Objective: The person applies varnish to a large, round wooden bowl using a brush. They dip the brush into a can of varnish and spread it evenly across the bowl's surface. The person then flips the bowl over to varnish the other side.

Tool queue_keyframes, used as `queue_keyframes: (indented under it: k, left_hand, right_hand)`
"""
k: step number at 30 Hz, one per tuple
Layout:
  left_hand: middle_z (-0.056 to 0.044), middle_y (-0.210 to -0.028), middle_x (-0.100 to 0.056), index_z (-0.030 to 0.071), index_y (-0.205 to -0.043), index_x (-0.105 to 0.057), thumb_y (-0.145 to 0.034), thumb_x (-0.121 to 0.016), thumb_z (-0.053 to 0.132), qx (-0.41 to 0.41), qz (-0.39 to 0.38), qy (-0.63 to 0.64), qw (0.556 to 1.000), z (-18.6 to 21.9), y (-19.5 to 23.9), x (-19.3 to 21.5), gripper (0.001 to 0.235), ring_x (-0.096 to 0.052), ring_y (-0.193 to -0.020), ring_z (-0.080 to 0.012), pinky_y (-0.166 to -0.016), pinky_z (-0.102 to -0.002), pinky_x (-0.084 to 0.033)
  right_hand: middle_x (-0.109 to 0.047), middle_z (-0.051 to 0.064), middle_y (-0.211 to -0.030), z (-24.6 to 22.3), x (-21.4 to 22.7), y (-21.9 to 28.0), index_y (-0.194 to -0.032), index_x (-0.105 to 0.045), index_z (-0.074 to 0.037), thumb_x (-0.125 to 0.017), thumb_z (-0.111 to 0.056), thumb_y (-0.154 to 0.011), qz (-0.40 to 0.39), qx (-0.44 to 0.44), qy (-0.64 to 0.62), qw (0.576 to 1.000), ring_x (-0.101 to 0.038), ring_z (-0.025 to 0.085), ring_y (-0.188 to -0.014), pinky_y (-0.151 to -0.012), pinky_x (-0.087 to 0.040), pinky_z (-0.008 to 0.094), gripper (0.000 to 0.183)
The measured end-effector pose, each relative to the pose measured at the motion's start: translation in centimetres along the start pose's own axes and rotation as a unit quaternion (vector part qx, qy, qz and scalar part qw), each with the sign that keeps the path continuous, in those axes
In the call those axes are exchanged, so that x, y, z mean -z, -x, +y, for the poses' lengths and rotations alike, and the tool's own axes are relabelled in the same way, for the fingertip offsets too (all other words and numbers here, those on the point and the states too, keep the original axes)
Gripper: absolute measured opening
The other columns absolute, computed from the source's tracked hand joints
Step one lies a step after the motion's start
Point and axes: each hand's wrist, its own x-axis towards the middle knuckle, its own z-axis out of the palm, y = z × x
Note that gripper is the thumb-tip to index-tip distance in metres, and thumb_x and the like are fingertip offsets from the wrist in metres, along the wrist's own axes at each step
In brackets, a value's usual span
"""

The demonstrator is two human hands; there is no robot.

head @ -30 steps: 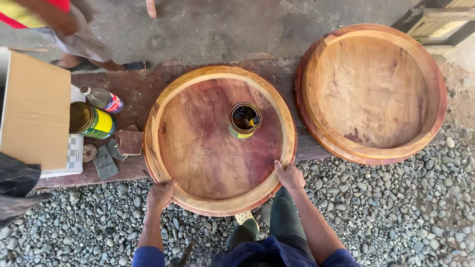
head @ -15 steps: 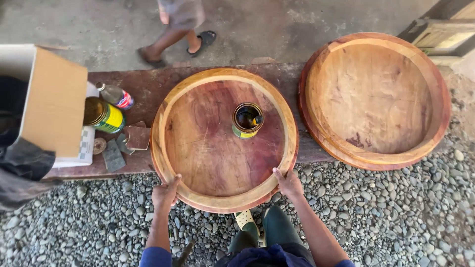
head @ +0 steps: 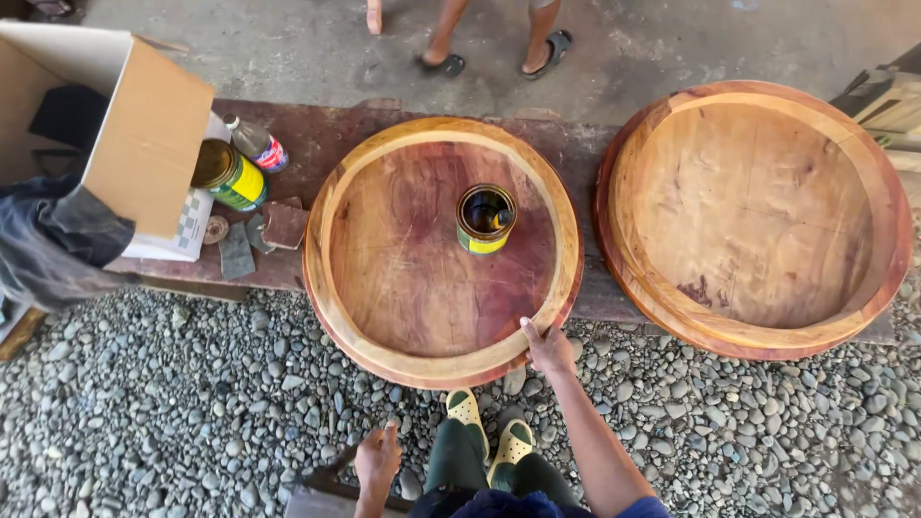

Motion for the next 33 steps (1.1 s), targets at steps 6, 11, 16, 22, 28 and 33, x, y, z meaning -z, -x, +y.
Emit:
queue_keyframes:
  k: [6,11,16,22,28,33]
  left_hand:
    - [-0.017,-0.060,-0.068,0.004,-0.076,-0.069,-0.093,-0.053,0.058,-0.104,0.041,-0.048,0.993,5.7,1.6,-0.2,0.058,-0.069,-0.059,-0.0335,-0.062,-0.047,-0.054]
    - [-0.023,-0.074,-0.072,0.002,-0.085,-0.073,-0.097,-0.046,0.065,-0.121,0.070,-0.068,0.988,13.7,-2.1,0.8,0.070,-0.071,-0.077,-0.0416,-0.073,-0.051,-0.055]
    - [-0.024,-0.091,-0.076,0.003,-0.095,-0.081,-0.080,-0.062,0.075,0.002,0.069,-0.136,0.988,17.9,-3.8,2.4,0.076,-0.074,-0.094,-0.0416,-0.086,-0.051,-0.058]
    - [-0.025,-0.089,-0.076,0.002,-0.090,-0.081,-0.077,-0.067,0.068,-0.018,0.029,-0.124,0.992,16.5,-5.7,3.0,0.069,-0.076,-0.091,-0.0399,-0.084,-0.049,-0.060]
    - [-0.022,-0.075,-0.075,0.001,-0.078,-0.080,-0.073,-0.070,0.069,-0.052,0.005,-0.122,0.991,16.2,-6.7,3.7,0.069,-0.077,-0.075,-0.0371,-0.073,-0.047,-0.062]
    - [-0.021,-0.069,-0.074,0.003,-0.076,-0.080,-0.073,-0.070,0.074,-0.078,-0.031,-0.155,0.984,16.1,-7.5,4.4,0.072,-0.076,-0.070,-0.0353,-0.069,-0.046,-0.061]
  right_hand:
    - [-0.067,0.006,-0.059,0.0,0.3,0.5,-0.095,-0.071,-0.003,-0.062,-0.065,-0.091,-0.033,0.018,0.008,0.999,-0.060,0.015,-0.043,-0.043,-0.048,0.031,0.063]
    - [-0.064,0.006,-0.057,0.6,0.2,-0.4,-0.091,-0.072,0.000,-0.064,-0.063,-0.092,-0.041,0.016,-0.026,0.999,-0.055,0.015,-0.040,-0.038,-0.043,0.031,0.064]
    - [-0.058,0.006,-0.053,1.0,-0.5,-0.8,-0.085,-0.064,-0.002,-0.074,-0.055,-0.084,-0.013,0.006,-0.138,0.990,-0.050,0.016,-0.034,-0.032,-0.037,0.032,0.053]
    - [-0.065,0.013,-0.059,1.1,-1.6,-1.0,-0.089,-0.066,0.002,-0.080,-0.050,-0.082,0.064,-0.042,-0.121,0.990,-0.060,0.018,-0.039,-0.033,-0.040,0.030,0.055]
    - [-0.070,0.011,-0.065,2.6,-2.9,-2.3,-0.094,-0.069,0.002,-0.077,-0.047,-0.085,0.129,-0.062,-0.057,0.988,-0.066,0.019,-0.047,-0.040,-0.051,0.031,0.051]
    - [-0.070,0.015,-0.067,3.1,-3.8,-1.3,-0.090,-0.072,0.002,-0.075,-0.051,-0.086,0.190,-0.034,-0.016,0.981,-0.067,0.022,-0.051,-0.049,-0.053,0.035,0.054]
